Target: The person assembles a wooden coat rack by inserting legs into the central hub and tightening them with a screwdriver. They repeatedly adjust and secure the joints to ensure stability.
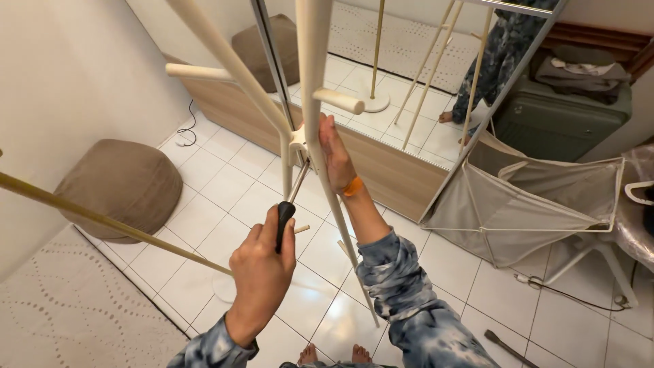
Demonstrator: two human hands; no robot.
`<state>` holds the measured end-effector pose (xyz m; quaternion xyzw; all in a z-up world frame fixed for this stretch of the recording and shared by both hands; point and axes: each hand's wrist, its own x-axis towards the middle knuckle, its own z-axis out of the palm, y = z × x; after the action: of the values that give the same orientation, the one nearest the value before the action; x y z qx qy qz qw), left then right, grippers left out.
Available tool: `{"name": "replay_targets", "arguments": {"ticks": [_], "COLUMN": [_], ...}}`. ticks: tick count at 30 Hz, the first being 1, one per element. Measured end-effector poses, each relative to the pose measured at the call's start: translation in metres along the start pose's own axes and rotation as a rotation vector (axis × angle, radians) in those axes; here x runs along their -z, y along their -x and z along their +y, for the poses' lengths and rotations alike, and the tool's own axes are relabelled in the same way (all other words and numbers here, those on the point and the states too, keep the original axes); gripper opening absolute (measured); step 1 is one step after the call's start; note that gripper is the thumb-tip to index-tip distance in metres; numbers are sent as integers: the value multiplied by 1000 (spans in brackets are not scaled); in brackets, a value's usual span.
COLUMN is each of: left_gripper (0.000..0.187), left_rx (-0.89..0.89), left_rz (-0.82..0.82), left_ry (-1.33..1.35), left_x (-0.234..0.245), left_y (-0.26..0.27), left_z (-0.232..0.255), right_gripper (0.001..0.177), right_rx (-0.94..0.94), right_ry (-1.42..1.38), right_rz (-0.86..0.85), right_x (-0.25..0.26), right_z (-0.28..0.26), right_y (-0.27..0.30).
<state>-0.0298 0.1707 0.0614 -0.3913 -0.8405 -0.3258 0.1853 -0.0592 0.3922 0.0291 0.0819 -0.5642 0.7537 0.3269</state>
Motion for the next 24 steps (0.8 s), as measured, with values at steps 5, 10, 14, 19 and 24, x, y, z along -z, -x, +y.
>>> {"name": "replay_targets", "arguments": {"ticks": [5, 10, 14, 19, 24], "left_gripper": [29, 32, 30, 29, 28], "left_rx": [205, 509, 395, 262, 237], "left_rz": [-60, -178, -115, -74, -21], "left_ry": [212, 406, 403, 196, 225], "left_x": [4, 6, 7, -1, -1], "left_y": [-5, -11, -16, -1, 17], "left_z": [12, 18, 17, 33, 44], "right_gripper": [53, 61, 73, 63, 52], "right_rx": [10, 9, 189, 310, 198], "right_ry": [9, -18, 213, 834, 813], "right_rz": [-27, -46, -198, 148, 367], "right_x": [3, 10, 22, -7, -35], "right_z": [-3, 3, -14, -19, -32], "right_y": [1, 0, -4, -11, -17]}}
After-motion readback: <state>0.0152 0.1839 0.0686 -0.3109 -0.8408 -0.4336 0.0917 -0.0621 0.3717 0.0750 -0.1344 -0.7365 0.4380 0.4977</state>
